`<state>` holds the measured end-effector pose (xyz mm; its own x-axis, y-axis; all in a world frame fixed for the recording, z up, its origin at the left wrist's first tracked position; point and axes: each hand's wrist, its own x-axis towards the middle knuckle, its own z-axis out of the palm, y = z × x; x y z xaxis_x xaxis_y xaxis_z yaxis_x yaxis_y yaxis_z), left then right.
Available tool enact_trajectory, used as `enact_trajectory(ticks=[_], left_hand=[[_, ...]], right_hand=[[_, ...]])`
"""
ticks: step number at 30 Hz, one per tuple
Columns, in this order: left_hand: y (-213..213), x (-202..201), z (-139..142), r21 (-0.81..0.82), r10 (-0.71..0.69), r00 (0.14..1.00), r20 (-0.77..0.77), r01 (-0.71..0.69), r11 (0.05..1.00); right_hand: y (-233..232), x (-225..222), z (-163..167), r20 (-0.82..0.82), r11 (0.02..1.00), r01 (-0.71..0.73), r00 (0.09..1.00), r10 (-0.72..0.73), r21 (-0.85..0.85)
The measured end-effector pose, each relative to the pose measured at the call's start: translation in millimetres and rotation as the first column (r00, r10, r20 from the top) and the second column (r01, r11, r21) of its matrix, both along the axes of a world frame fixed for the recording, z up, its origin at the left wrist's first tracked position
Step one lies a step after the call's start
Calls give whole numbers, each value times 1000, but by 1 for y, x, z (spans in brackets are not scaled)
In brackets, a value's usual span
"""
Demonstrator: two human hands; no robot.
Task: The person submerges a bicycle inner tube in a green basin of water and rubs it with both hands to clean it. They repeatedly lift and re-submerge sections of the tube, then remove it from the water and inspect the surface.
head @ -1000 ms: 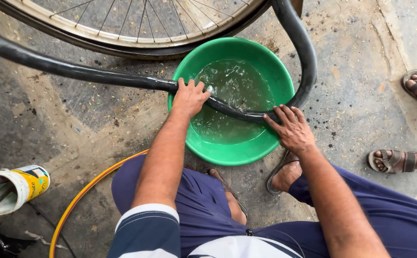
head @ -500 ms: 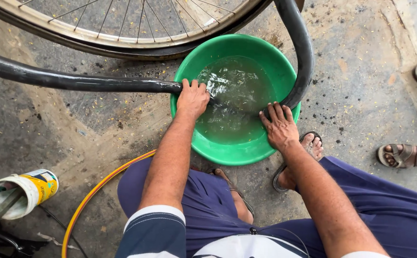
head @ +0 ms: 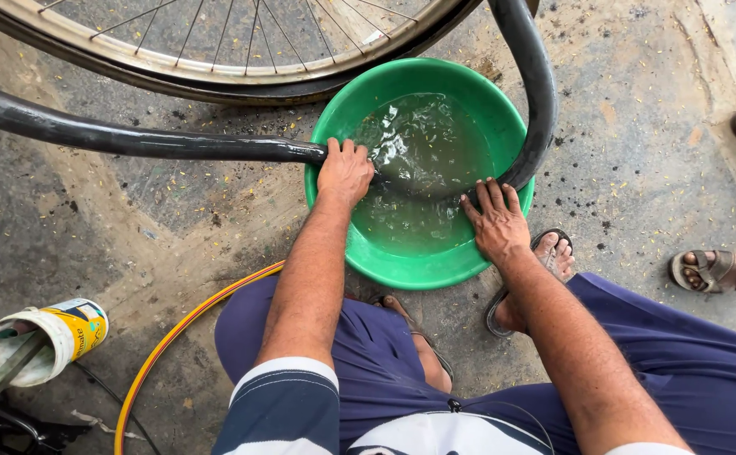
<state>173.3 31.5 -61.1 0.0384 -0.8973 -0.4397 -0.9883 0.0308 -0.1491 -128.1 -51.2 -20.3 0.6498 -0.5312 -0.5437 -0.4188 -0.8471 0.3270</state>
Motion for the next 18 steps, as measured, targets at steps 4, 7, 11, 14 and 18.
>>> enact_trajectory(ticks=[4, 7, 11, 14, 18], left_hand=[[1, 2, 3, 23, -33, 999, 18, 33, 999], [1, 1, 5, 23, -41, 999, 26, 40, 999], [0, 0, 9, 32, -28, 999, 23, 27, 999], [-1, 0, 12, 64, -29, 999, 19, 28, 998], [-1, 0, 14, 68, -30, 999, 23, 29, 997]], right_hand=[[0, 1, -1, -19, 1000, 7, 1000, -6, 2], [1, 1, -1, -13, 1000, 11, 1000, -11, 0], [1, 3, 0, -48, 1000, 16, 999, -15, 12], [1, 5, 1, -58, 1000, -4, 998, 3, -3], [0, 7, 3, -72, 1000, 10, 997, -9, 9]])
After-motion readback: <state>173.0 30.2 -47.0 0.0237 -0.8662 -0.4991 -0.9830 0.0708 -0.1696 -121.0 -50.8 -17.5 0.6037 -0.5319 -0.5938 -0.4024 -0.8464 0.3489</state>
